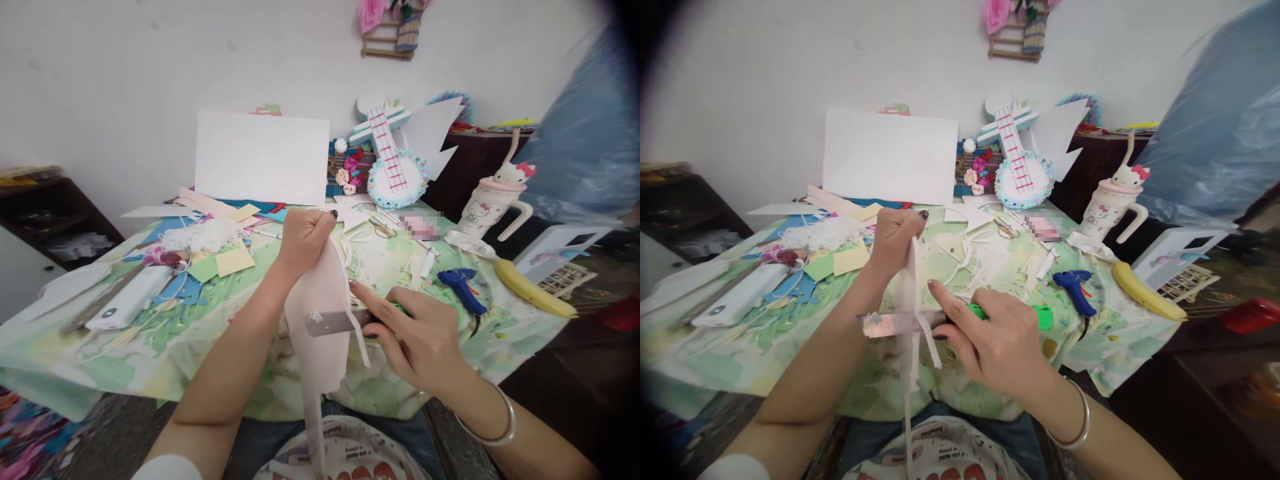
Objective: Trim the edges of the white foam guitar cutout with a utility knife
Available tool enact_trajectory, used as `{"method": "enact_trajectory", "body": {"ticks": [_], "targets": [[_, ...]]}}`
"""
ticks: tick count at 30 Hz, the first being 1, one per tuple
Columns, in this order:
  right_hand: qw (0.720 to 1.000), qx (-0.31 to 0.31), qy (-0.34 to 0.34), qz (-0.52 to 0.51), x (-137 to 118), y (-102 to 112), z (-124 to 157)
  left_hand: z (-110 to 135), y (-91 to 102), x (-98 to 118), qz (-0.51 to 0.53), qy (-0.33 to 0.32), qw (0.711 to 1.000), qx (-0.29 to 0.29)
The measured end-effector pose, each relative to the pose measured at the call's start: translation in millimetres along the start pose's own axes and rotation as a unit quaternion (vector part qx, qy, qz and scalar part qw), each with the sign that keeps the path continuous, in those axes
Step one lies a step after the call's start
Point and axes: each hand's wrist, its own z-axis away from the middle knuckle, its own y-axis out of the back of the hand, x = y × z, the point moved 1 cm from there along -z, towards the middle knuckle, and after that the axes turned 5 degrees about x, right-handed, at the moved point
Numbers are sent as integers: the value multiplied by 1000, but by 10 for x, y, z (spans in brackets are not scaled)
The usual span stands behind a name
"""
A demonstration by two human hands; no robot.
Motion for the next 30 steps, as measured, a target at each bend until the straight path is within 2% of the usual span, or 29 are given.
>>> {"method": "enact_trajectory", "body": {"ticks": [5, 14, 22, 30], "targets": [[1000, 2, 3, -13, -12, -20, 5, 4, 6, -8, 16, 10, 1000, 23], [1000, 2, -4, -23, -95, -17, -54, -7, -28, -3, 22, 2, 1000, 5], [999, -3, -20, -46, 16, -9, 5, -2, 22, -23, 63, 26, 998, -7], [999, -8, -29, -42, 53, 9, 34, 5, 29, -12, 27, -3, 1000, -4]]}}
